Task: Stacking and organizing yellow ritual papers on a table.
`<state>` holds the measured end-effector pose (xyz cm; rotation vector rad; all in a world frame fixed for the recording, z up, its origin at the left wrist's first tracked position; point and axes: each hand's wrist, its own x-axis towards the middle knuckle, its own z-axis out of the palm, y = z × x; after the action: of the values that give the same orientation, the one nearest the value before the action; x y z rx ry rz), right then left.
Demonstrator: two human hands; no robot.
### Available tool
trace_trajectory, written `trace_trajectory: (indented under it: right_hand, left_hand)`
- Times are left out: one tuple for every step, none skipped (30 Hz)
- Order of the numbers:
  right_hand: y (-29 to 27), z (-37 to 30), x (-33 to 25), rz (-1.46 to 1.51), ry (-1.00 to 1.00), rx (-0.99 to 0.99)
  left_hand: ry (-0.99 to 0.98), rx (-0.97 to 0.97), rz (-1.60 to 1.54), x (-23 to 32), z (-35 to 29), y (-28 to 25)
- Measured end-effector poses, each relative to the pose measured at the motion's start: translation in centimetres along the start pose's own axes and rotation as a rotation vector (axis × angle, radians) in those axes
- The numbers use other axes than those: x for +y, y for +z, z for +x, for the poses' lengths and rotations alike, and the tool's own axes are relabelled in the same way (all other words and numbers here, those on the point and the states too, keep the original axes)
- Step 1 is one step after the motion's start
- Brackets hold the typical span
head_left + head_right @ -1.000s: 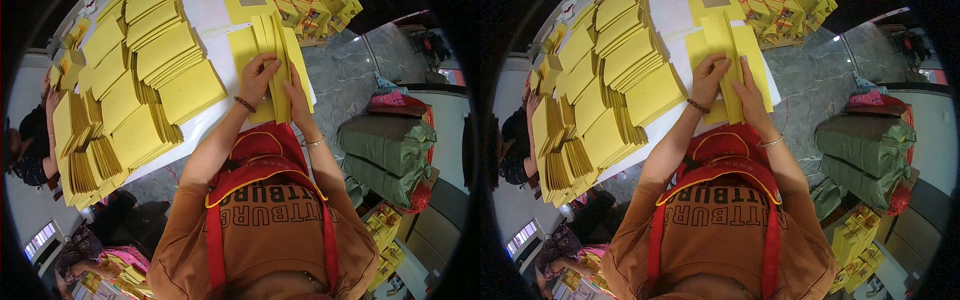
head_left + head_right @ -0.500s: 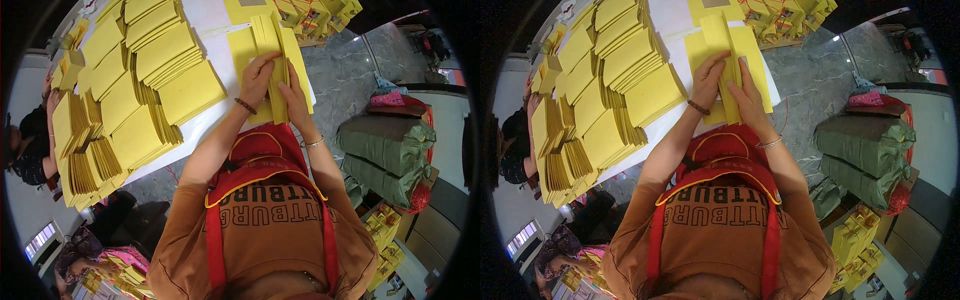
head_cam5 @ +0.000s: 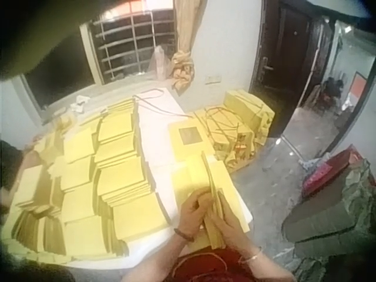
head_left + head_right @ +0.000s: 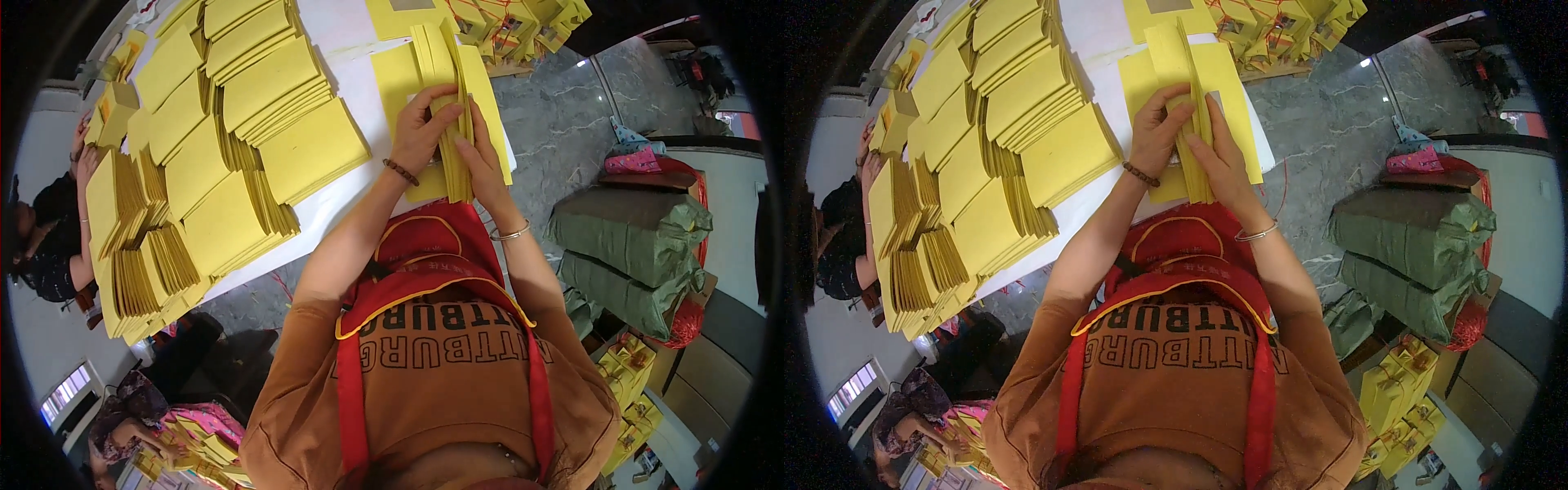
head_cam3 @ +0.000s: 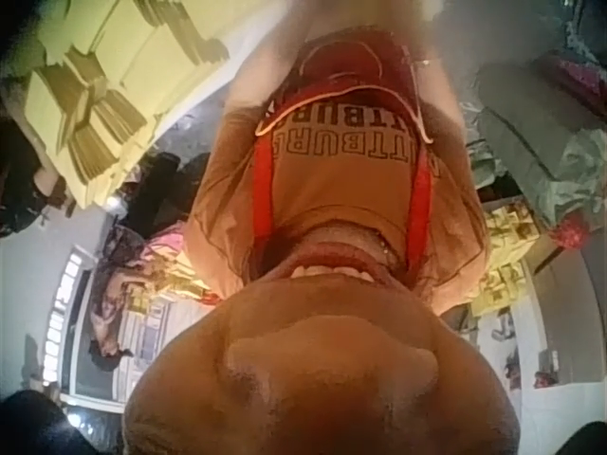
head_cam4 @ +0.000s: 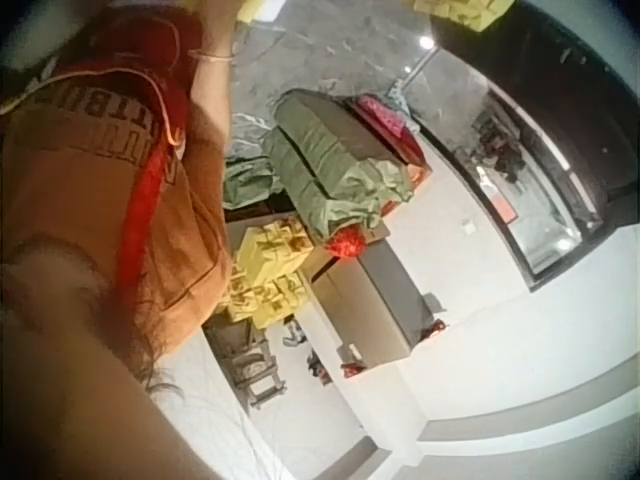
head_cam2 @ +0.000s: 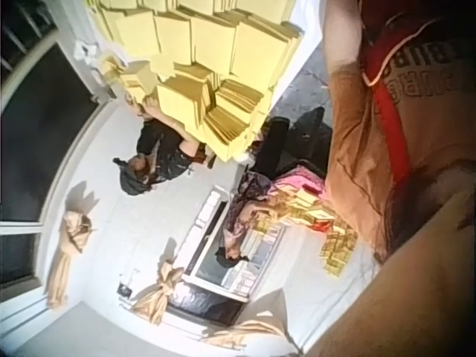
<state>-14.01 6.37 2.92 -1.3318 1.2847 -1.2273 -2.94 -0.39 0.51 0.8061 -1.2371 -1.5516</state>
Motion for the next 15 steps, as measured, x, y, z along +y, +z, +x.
trace_trajectory:
  right_hand:
    - [0.0, 0.0, -0.1, -0.015, -0.010, -0.001]
    - [0.0, 0.0, 0.1, -0.015, -0.010, -0.001]
    - [0.0, 0.1, 0.3, 0.027, 0.007, 0.002]
    - [0.1, 0.1, 0.4, 0.069, 0.025, 0.005]
    - [0.1, 0.1, 0.3, 0.069, 0.024, 0.004]
    - [0.0, 0.1, 0.3, 0.034, 0.012, 0.006]
    - [0.0, 0.2, 0.3, -0.002, 0.000, 0.008]
    - [0.0, 0.2, 0.4, -0.001, 0.001, 0.009]
    - [0.1, 0.2, 0.4, 0.007, 0.014, 0.014]
    - [0.1, 0.2, 0.5, 0.015, 0.027, 0.020]
    - [0.1, 0.1, 0.4, 0.015, 0.026, 0.020]
    - [0.1, 0.1, 0.3, -0.006, 0.026, 0.028]
    - [0.1, 0.1, 0.2, -0.027, 0.025, 0.036]
    - [0.1, 0.1, 0.3, -0.027, 0.026, 0.036]
    - [0.1, 0.1, 0.5, -0.002, 0.027, 0.038]
  left_hand:
    - [0.000, 0.000, 0.000, 0.1, 0.0, 0.0]
    - [-0.009, -0.005, -0.043, 0.3, -0.1, 0.0]
    - [-0.018, -0.009, -0.085, 0.4, -0.1, 0.1]
    - [-0.017, -0.009, -0.086, 0.1, -0.1, 0.1]
    - [0.037, 0.040, -0.040, -0.3, 0.0, 0.1]
    - [0.091, 0.087, 0.006, -0.3, 0.0, 0.3]
    - [0.090, 0.086, 0.006, -0.2, 0.0, 0.3]
    - [0.114, 0.101, 0.006, -0.1, -0.1, 0.3]
    - [0.140, 0.116, 0.006, 0.1, -0.2, 0.3]
    - [0.140, 0.115, 0.006, -0.1, -0.2, 0.2]
    - [0.122, 0.114, 0.070, -0.5, -0.1, -0.1]
    - [0.103, 0.113, 0.134, -0.3, 0.0, -0.1]
    - [0.102, 0.114, 0.134, -0.1, -0.1, 0.2]
    - [0.133, 0.133, -0.019, 0.1, -0.3, 0.7]
    - [0.164, 0.150, -0.172, 0.4, -0.3, 1.1]
